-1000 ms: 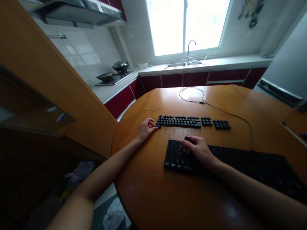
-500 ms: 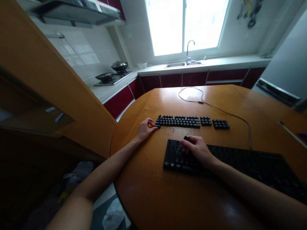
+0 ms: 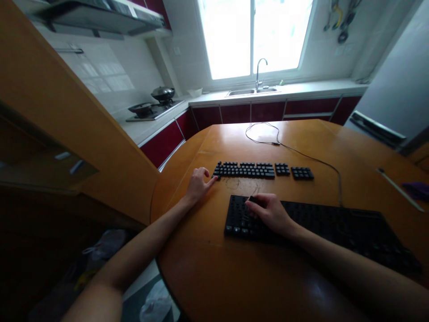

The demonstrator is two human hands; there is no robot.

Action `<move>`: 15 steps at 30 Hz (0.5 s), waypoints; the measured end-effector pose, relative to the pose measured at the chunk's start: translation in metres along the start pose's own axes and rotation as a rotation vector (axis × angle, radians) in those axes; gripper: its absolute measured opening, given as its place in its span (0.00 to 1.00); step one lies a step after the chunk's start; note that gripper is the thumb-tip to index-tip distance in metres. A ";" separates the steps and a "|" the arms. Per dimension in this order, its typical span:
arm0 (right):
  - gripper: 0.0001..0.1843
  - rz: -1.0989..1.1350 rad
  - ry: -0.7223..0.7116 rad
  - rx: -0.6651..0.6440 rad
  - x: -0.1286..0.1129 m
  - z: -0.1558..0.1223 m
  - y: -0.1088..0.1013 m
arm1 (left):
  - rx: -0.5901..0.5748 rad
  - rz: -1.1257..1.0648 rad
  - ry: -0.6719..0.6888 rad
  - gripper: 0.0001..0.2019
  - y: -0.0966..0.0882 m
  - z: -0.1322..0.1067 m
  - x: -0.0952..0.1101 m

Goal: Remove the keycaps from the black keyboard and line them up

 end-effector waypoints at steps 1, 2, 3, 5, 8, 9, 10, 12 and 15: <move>0.16 -0.048 -0.026 -0.021 -0.003 -0.002 0.002 | -0.018 -0.031 0.051 0.12 -0.001 -0.004 0.011; 0.16 -0.089 -0.053 -0.042 -0.005 -0.003 0.003 | -0.058 -0.079 0.102 0.10 -0.001 -0.008 0.022; 0.15 -0.121 -0.080 -0.062 -0.008 -0.004 0.005 | -0.113 -0.141 0.157 0.09 0.000 -0.013 0.035; 0.13 -0.149 -0.127 -0.094 -0.011 -0.005 0.008 | -0.239 -0.254 0.262 0.08 0.002 -0.022 0.061; 0.13 -0.122 -0.136 -0.096 -0.011 -0.003 0.009 | -0.420 -0.368 0.371 0.07 0.007 -0.035 0.088; 0.14 -0.112 -0.124 -0.094 -0.010 -0.003 0.009 | -0.458 -0.398 0.386 0.06 0.008 -0.037 0.093; 0.14 -0.106 -0.111 -0.100 -0.009 -0.002 0.010 | -0.485 -0.426 0.394 0.06 0.008 -0.039 0.096; 0.15 -0.126 -0.106 -0.139 -0.009 -0.002 0.013 | -0.525 -0.481 0.399 0.07 0.009 -0.040 0.099; 0.15 -0.229 -0.206 -0.195 -0.016 -0.005 0.017 | -0.590 -0.536 0.442 0.08 0.005 -0.043 0.104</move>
Point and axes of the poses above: each hand's wrist, its own z-axis towards the middle knuckle, its own y-axis out of the palm, x = y × z, the point moved 5 cm from there along z, towards the middle knuckle, and after that the axes turned 2 degrees about -x, right-handed, at the moved point
